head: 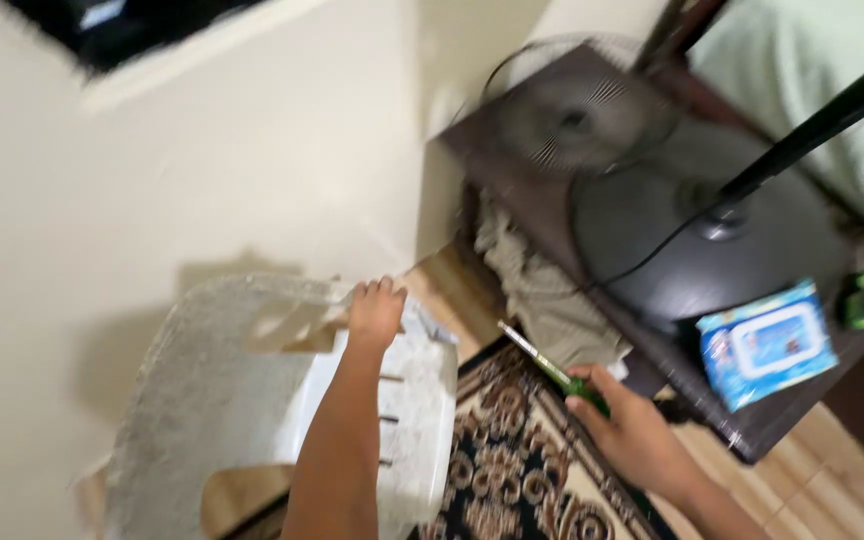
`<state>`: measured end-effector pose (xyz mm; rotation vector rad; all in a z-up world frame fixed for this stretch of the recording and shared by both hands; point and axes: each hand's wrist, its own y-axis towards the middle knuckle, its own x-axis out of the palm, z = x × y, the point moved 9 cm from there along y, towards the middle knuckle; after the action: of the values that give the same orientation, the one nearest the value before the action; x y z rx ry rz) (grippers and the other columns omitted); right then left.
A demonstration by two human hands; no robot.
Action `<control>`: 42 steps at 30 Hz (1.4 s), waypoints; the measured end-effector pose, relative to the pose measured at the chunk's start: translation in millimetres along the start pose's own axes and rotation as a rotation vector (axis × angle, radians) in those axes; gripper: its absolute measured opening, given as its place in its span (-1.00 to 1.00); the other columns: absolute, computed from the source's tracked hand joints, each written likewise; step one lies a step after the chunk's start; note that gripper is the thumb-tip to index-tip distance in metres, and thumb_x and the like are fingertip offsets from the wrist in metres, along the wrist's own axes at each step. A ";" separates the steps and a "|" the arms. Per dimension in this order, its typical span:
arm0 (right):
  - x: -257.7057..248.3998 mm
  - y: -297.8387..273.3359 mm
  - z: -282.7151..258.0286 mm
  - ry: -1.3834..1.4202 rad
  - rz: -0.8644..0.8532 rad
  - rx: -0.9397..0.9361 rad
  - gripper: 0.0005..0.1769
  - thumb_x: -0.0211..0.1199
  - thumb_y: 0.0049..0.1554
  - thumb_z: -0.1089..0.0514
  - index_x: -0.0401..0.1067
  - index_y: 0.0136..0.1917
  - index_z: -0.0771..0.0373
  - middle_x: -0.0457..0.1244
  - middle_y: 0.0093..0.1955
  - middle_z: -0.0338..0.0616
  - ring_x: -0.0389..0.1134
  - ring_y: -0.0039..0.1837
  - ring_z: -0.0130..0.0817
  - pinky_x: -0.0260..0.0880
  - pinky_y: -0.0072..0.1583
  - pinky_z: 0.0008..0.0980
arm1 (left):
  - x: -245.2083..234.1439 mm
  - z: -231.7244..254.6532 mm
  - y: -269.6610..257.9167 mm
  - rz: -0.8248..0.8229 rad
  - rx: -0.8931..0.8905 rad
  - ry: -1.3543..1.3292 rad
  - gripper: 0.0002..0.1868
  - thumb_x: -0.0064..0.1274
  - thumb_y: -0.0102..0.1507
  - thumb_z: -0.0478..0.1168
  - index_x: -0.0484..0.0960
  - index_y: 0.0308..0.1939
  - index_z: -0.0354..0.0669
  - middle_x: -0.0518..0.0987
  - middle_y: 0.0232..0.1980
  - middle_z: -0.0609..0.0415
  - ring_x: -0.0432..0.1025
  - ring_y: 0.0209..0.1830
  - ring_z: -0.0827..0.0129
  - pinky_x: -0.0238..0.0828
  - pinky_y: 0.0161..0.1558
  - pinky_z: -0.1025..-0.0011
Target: The person disassembles a black standing fan using a green screwdriver. They remove the front grille, unscrew the neck, and detach the fan head from the stand, placing the head on the floor.
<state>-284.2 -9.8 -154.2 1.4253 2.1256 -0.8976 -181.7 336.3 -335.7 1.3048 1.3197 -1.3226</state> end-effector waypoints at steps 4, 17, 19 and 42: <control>-19.4 19.0 7.3 0.012 -0.027 0.114 -0.52 0.22 0.16 -0.03 0.35 0.33 0.06 0.46 -0.07 0.00 0.51 0.00 -0.12 0.47 0.07 -0.22 | -14.9 28.0 45.7 0.083 0.046 0.128 -0.57 0.31 0.09 -0.14 0.65 0.05 0.08 0.53 0.20 0.06 0.43 0.18 0.20 0.28 0.22 0.06; -71.4 46.7 -6.9 0.437 0.028 0.247 -0.61 0.24 0.16 0.11 0.38 0.26 0.18 0.36 -0.09 -0.18 0.34 -0.03 -0.48 0.38 0.09 -0.44 | -104.4 154.2 223.9 -0.330 -0.643 -2.012 -0.36 -0.21 0.39 0.09 0.28 0.21 -0.52 0.60 -0.10 -0.45 0.61 -0.35 -0.17 0.66 -0.37 0.05; -71.5 43.3 0.7 0.480 0.026 0.304 -0.60 0.24 0.16 0.12 0.38 0.27 0.18 0.36 -0.09 -0.18 0.34 -0.04 -0.48 0.39 0.08 -0.44 | -81.1 153.7 236.6 -0.076 -0.615 -2.147 -0.44 -0.18 0.44 -0.05 0.30 0.13 -0.69 0.58 -0.15 -0.41 0.62 -0.36 -0.13 0.66 -0.32 0.08; 89.1 9.0 -50.4 0.593 -0.116 0.018 -0.64 0.14 0.25 0.22 0.34 0.31 0.30 0.31 -0.15 -0.25 0.26 -0.13 -0.54 0.31 -0.05 -0.52 | 130.4 64.4 -309.8 0.050 -1.589 -2.084 -0.70 -0.24 0.42 -0.31 0.33 0.15 -0.51 0.52 -0.05 -0.25 0.56 -0.15 0.00 0.61 -0.23 0.23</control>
<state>-309.6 86.3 -180.0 1.7537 2.6482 -0.5748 -509.1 316.5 -433.5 -1.0762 0.2409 -0.4658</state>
